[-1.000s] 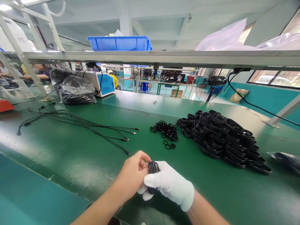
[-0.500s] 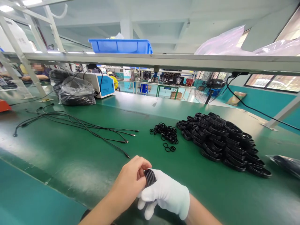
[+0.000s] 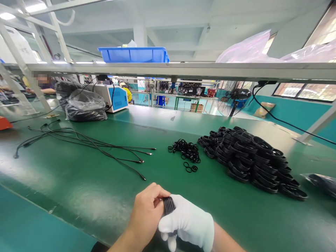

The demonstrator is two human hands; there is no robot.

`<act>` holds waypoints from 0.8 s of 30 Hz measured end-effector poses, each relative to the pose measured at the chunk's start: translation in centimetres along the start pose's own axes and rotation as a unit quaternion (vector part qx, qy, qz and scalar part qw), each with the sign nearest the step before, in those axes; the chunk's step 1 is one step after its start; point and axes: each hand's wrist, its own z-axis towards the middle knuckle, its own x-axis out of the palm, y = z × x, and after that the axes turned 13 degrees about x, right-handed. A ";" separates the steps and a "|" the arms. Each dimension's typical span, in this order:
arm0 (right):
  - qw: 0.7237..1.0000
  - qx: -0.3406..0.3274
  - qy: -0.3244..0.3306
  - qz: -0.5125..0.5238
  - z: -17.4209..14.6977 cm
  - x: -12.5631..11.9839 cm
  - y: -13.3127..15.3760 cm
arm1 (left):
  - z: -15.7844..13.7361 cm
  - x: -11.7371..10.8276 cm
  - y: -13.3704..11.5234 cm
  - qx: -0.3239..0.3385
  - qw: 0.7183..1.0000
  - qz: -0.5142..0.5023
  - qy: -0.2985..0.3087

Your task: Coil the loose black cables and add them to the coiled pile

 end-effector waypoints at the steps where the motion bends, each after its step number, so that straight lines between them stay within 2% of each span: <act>1: 1.000 -0.001 0.003 0.006 0.1 0.0 0.0 | 0.1 -0.1 0.0 0.001 1.000 0.004 0.003; 6: 1.000 -0.005 -0.012 0.009 -0.3 0.4 0.5 | 0.5 -1.2 -0.5 0.007 0.999 0.032 0.040; 11: 1.000 -0.003 -0.013 -0.010 -0.8 0.3 0.9 | 0.2 -1.9 0.0 0.083 0.991 0.031 0.096; 15: 1.000 -0.010 -0.006 -0.016 -0.5 -0.1 0.6 | -0.4 -1.5 0.5 0.122 0.986 0.061 0.096; 20: 1.000 -0.016 -0.014 -0.011 -0.1 -0.2 0.2 | -0.7 -1.3 0.1 0.101 0.986 0.063 0.115; 24: 0.999 -0.022 -0.023 0.002 -0.4 -0.4 0.6 | 0.7 -2.6 0.4 0.052 0.986 0.015 0.156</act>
